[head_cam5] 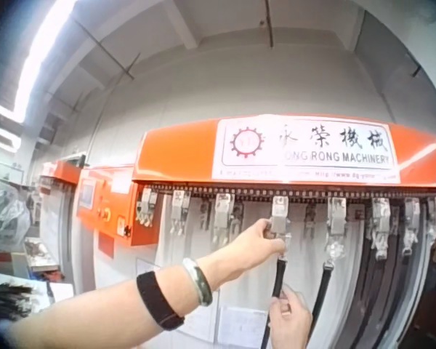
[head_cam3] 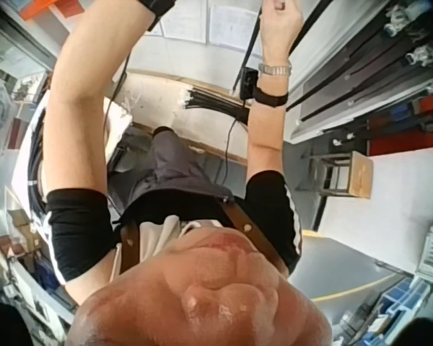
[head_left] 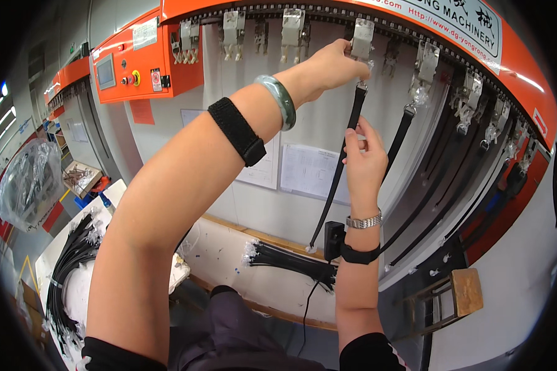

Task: Dipping ends of black straps into a reservoir and attaching them to small components before hanging them on a rack.

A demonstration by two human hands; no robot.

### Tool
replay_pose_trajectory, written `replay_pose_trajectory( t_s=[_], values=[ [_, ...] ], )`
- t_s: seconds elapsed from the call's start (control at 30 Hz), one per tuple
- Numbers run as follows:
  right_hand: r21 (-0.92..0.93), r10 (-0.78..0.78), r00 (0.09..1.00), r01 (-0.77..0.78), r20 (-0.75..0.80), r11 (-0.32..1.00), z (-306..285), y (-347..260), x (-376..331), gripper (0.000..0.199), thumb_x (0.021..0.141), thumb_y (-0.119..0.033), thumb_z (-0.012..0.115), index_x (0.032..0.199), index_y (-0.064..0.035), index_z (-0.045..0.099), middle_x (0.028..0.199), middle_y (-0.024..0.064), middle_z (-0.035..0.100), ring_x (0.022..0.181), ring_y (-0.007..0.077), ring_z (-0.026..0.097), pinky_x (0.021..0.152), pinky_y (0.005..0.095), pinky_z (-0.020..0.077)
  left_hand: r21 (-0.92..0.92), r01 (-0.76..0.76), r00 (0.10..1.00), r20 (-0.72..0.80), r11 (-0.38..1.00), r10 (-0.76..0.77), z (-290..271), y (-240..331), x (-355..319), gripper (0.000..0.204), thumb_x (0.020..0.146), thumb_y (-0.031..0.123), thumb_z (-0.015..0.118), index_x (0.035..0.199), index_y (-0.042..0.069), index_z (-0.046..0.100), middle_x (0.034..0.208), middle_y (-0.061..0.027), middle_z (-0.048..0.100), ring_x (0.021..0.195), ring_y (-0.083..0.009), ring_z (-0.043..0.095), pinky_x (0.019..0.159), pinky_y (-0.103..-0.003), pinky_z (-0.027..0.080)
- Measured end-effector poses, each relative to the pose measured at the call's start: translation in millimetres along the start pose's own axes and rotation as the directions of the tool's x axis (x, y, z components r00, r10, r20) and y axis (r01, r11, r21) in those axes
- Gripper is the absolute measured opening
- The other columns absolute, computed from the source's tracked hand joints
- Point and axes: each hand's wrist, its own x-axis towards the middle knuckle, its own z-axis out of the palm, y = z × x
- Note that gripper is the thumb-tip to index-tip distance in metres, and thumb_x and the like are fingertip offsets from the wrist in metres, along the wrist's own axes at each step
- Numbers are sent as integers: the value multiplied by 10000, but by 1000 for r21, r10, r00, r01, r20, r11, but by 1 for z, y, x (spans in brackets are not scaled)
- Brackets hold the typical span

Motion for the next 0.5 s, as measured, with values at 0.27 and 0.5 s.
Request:
replay_pose_trajectory(
  t_s=[0.27, 0.5],
  values=[
    [132, -41, 998, 46, -40, 990, -51, -15, -95, 245, 825, 24, 536, 1066, 27, 580, 1041, 99, 530, 646, 72, 519, 512, 174, 422, 303, -120, 985, -82, 946, 151, -1, -6, -126, 564, 791, 215, 620, 1278, 39, 396, 1266, -124, 472, 1199, -243, 406, 1005, -369, 299],
    [289, -23, 804, -187, 595, 939, -26, -26, -235, 69, 761, -10, 637, 748, -30, 572, 592, 50, 477, 486, 151, 461, 441, 254, 349, 212, 155, 987, -2, 965, -158, -77, 26, -298, 222, 793, 79, 631, 981, 12, 533, 939, -64, 557, 920, -144, 518, 847, -282, 385]
  ],
)
